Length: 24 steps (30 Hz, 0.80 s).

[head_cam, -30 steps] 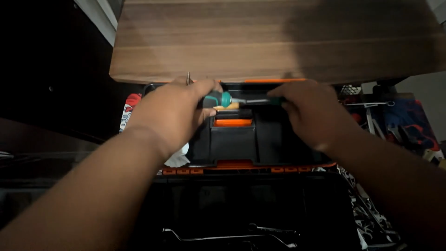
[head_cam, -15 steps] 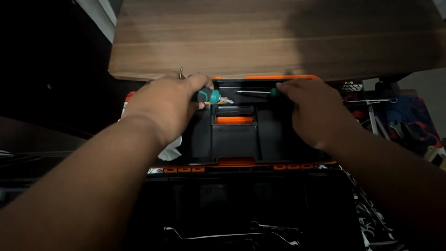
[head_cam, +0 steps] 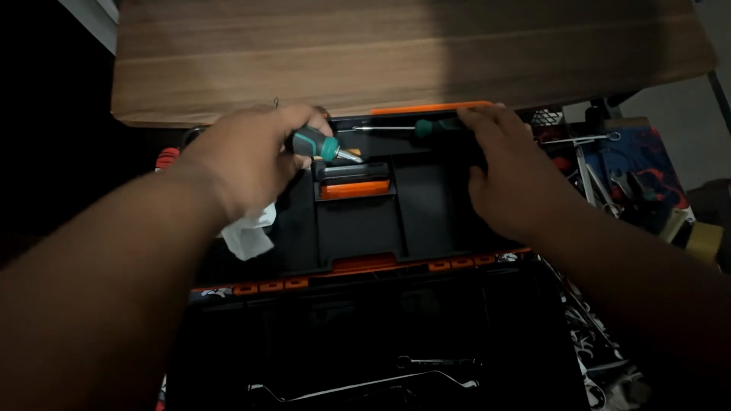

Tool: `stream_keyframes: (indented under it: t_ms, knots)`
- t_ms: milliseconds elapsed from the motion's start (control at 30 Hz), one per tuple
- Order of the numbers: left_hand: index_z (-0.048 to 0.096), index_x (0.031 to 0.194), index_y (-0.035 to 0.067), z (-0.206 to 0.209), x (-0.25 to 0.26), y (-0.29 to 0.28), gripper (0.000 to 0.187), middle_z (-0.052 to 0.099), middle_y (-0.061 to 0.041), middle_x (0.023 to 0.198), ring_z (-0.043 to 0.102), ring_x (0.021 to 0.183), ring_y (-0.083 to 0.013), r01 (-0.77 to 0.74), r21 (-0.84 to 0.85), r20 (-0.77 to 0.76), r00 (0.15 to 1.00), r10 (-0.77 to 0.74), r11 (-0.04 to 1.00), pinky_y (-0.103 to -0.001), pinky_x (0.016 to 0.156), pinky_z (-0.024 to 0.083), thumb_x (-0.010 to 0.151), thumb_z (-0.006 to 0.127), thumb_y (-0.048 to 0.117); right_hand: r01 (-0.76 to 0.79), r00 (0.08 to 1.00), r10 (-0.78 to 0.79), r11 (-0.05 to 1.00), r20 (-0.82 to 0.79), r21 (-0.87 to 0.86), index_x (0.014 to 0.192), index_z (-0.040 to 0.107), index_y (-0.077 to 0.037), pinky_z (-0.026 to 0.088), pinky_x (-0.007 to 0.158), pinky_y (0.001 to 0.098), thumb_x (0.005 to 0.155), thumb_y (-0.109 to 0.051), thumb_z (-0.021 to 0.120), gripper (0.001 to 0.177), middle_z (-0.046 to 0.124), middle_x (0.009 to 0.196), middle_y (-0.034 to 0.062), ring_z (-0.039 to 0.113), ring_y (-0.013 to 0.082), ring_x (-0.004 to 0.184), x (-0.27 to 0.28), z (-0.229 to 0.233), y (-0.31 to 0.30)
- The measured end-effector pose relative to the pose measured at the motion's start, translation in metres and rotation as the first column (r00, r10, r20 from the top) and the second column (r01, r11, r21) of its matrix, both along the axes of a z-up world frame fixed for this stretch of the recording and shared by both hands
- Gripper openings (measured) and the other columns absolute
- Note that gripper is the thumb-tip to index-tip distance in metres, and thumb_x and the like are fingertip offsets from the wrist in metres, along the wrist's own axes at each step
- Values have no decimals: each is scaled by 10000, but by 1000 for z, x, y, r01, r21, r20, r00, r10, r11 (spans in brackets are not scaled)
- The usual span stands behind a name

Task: Organizing and cleaning various hand tools like wrenches and screwdrivers inside a toolbox.

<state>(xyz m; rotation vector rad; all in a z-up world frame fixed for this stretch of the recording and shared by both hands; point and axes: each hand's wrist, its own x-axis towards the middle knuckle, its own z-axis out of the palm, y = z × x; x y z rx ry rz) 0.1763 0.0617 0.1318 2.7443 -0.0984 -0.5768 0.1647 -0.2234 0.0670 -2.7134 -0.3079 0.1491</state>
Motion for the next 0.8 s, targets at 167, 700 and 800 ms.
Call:
stream_keyframes:
  t_ms: [167,700,800]
  knots:
    - [620,1318,330,-10,7,15,380,698,-26,1251,681,1148,-221,-39,-135,-24,999,36,990,-414,989,521,966,654,194,-31,999,31,999,38,7,1530,332,-33,286,1194,475,854,6,619,736,271,1599,175,202,405,1527,-3,-1,1]
    - [491,1468,327,24,9,9,469,717,-148,1026,713,807,-248,-256,295,-240,913,330,921,-363,692,567,1040,616,179,73,991,-68,997,112,-34,1424,493,-104,396,1063,540,839,-16,642,611,312,1423,211,329,427,1377,-16,3,13]
    - [618,1377,299,15,7,12,425,716,-84,1042,683,791,-229,-236,92,-244,936,252,967,-392,689,547,990,678,133,26,981,-18,999,194,-43,1372,544,-98,395,1054,543,819,-2,626,567,384,1339,212,424,391,1283,-17,-3,9]
